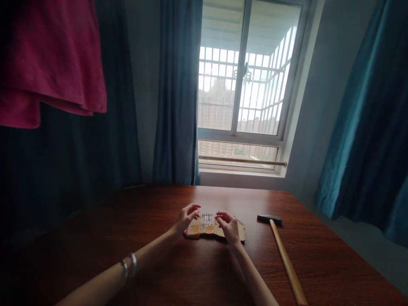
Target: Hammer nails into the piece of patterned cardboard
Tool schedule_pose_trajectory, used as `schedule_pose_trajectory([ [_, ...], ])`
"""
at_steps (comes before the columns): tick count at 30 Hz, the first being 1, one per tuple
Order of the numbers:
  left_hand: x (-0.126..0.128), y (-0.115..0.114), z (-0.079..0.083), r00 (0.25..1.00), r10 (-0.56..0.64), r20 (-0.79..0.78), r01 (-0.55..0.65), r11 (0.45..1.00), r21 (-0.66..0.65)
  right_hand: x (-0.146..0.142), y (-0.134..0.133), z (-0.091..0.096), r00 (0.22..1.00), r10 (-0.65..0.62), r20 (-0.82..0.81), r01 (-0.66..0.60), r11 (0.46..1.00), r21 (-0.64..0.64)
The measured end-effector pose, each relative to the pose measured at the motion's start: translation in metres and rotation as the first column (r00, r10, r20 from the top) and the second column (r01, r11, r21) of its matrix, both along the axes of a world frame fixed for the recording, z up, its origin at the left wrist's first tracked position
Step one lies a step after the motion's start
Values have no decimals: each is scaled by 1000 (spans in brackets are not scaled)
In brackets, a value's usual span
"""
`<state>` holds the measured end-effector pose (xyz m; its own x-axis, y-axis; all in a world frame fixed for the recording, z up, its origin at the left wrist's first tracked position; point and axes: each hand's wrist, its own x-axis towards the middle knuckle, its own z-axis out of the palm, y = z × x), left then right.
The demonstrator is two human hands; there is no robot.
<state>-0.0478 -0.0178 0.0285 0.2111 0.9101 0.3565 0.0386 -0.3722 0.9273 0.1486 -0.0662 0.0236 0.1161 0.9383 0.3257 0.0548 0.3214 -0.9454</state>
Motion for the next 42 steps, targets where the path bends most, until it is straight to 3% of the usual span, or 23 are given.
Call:
schedule_pose_trajectory([
  [4, 2, 29, -24, 998, -40, 54, 44, 995, -84, 11, 31, -4, 993, -59, 106, 55, 998, 36],
  [7, 14, 41, -33, 991, -107, 74, 116, 985, -126, 10, 49, -11, 987, -71, 147, 63, 996, 56],
  [10, 23, 47, -29, 969, -178, 171, 204, 968, -144, 4, 55, -16, 978, -65, 197, 52, 996, 73],
  [14, 27, 45, -18, 881, -284, 379, 363, 919, -156, -3, 50, -21, 961, -56, 272, 32, 995, 92],
  [17, 26, 43, -16, 865, -290, 409, 385, 906, -173, -4, 47, -23, 948, -66, 312, 35, 994, 105],
  [22, 25, 40, -19, 911, -286, 297, 349, 918, -186, -2, 46, -26, 934, -76, 348, 37, 992, 119],
  [27, 26, 35, -13, 969, -240, 52, 245, 960, -133, -2, 45, -28, 928, -58, 368, 14, 992, 122],
  [35, 30, 39, -18, 964, -244, -107, 242, 970, -35, -3, 46, -32, 927, -42, 373, -13, 990, 142],
  [42, 33, 42, -24, 953, -189, -236, 204, 978, 40, -1, 52, -37, 861, -122, 493, 41, 984, 173],
])
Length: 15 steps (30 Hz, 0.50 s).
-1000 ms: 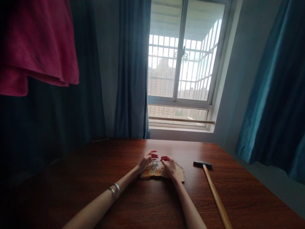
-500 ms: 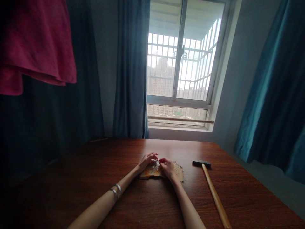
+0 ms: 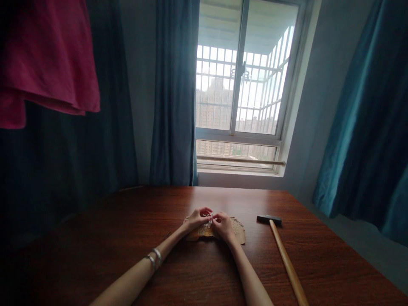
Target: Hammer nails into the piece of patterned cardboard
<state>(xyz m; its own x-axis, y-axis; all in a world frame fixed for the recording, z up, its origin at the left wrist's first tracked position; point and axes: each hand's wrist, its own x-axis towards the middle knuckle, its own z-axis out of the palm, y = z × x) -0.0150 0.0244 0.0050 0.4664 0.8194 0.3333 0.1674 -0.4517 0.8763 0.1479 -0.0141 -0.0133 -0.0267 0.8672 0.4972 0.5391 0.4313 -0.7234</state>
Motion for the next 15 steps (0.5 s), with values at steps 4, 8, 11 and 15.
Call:
schedule_pose_trajectory([
  [4, 3, 0, -1, 997, 26, -70, -24, 999, 32, 0, -1, 1, 1000, -10, 13, 10, 1000, 0],
  [8, 5, 1, -1, 996, 44, -75, -39, 997, 65, -1, -5, 4, 999, -24, 45, 25, 1000, -4],
  [11, 5, 2, 0, 995, 48, -82, -44, 998, 47, 0, -6, 5, 998, -11, 55, 10, 1000, 11],
  [15, 5, 5, -3, 995, 41, -93, -38, 998, 44, 1, -6, 4, 998, -21, 62, 20, 999, 25],
])
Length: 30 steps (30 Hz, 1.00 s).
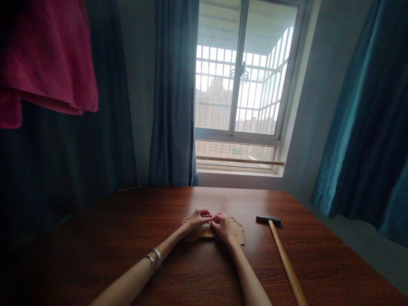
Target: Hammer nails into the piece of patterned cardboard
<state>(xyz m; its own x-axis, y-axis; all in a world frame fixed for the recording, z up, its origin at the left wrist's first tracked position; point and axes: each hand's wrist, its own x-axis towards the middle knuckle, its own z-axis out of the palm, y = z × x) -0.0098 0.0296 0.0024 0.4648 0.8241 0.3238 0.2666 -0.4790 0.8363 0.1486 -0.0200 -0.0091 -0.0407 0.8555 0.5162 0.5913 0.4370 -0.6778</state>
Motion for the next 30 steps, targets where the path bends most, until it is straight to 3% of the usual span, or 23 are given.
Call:
schedule_pose_trajectory([
  [17, 1, 2, -1, 1000, -4, 5, 4, 1000, -18, -1, -1, 1, 1000, -12, 12, 12, 999, -31],
  [22, 2, -2, 4, 1000, -2, 19, 3, 998, -56, 24, -10, 27, 999, -38, 34, 39, 998, -45],
  [26, 2, -5, 7, 999, -10, 32, 13, 997, -79, 74, -40, 58, 959, -232, 162, 232, 972, 16],
  [28, 2, -5, 6, 999, -10, 31, 12, 997, -82, 104, -64, 61, 872, -394, 290, 410, 912, 4],
  [30, 1, -5, 6, 1000, -8, 30, 10, 997, -75, 132, -94, 52, 741, -527, 417, 583, 812, -9],
])
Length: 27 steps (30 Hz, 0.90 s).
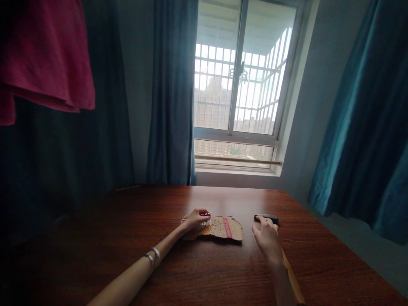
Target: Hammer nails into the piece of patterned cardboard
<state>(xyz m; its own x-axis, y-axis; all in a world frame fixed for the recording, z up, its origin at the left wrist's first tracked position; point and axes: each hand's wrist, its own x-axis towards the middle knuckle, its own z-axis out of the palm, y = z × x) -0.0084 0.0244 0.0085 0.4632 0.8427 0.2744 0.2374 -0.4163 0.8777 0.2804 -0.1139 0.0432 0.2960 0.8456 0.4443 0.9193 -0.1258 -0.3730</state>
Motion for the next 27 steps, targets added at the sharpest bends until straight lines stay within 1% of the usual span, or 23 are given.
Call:
schedule_pose_trajectory([
  [1, 0, 0, 0, 1000, 1, 1, -1, 1000, 5, 12, -16, -8, 994, -97, 51, 100, 994, -46],
  [2, 0, 0, 0, 1000, 3, 2, -3, 1000, 8, 23, -33, -16, 977, -190, 98, 199, 976, -92],
  [3, 0, 0, 0, 1000, 4, 3, -4, 1000, 8, 32, -50, -26, 957, -261, 131, 277, 952, -129],
  [5, 0, -1, 1, 1000, 1, 4, -1, 1000, 3, 42, -78, -43, 919, -356, 169, 383, 910, -161],
  [6, 0, -1, 1, 1000, 0, 3, 0, 1000, 0, 43, -89, -50, 909, -361, 206, 396, 904, -164],
  [7, 0, -1, 1, 1000, -1, 4, 1, 1000, 1, 43, -97, -56, 908, -332, 256, 379, 911, -164],
  [9, 0, -1, 1, 1000, 0, 6, 0, 1000, 6, 37, -107, -64, 887, -297, 354, 367, 918, -149],
  [12, 0, 0, 0, 1000, 5, 1, -5, 1000, -1, 26, -107, -71, 819, -369, 439, 446, 891, -82],
  [13, 0, 1, 0, 1000, 8, -1, -8, 1000, -6, 25, -105, -72, 811, -370, 454, 447, 891, -74],
  [15, -1, 2, -2, 1000, 13, -6, -13, 1000, -18, 27, -102, -74, 837, -295, 461, 383, 918, -106],
  [17, -1, 4, -4, 1000, 13, -6, -13, 1000, -18, 35, -98, -73, 902, -217, 373, 302, 935, -187],
  [19, -1, 5, -6, 1000, -1, -7, 1, 1000, -8, 45, -94, -67, 964, -193, 181, 237, 935, -264],
  [21, -2, 6, -8, 1000, -12, -12, 12, 1000, 6, 53, -91, -59, 983, -181, -35, 164, 943, -290],
  [22, -2, 6, -8, 1000, -11, -16, 12, 1000, 9, 55, -89, -54, 977, -168, -130, 127, 952, -279],
  [24, -2, 7, -9, 1000, 0, -23, 1, 1000, 13, 53, -88, -44, 951, -121, -286, 60, 976, -211],
  [25, -1, 7, -9, 1000, 4, -26, -4, 1000, 16, 49, -89, -39, 932, -85, -353, 30, 987, -158],
  [27, -1, 8, -10, 999, 4, -36, -3, 1000, 23, 34, -91, -30, 896, -28, -444, 17, 999, -29],
])
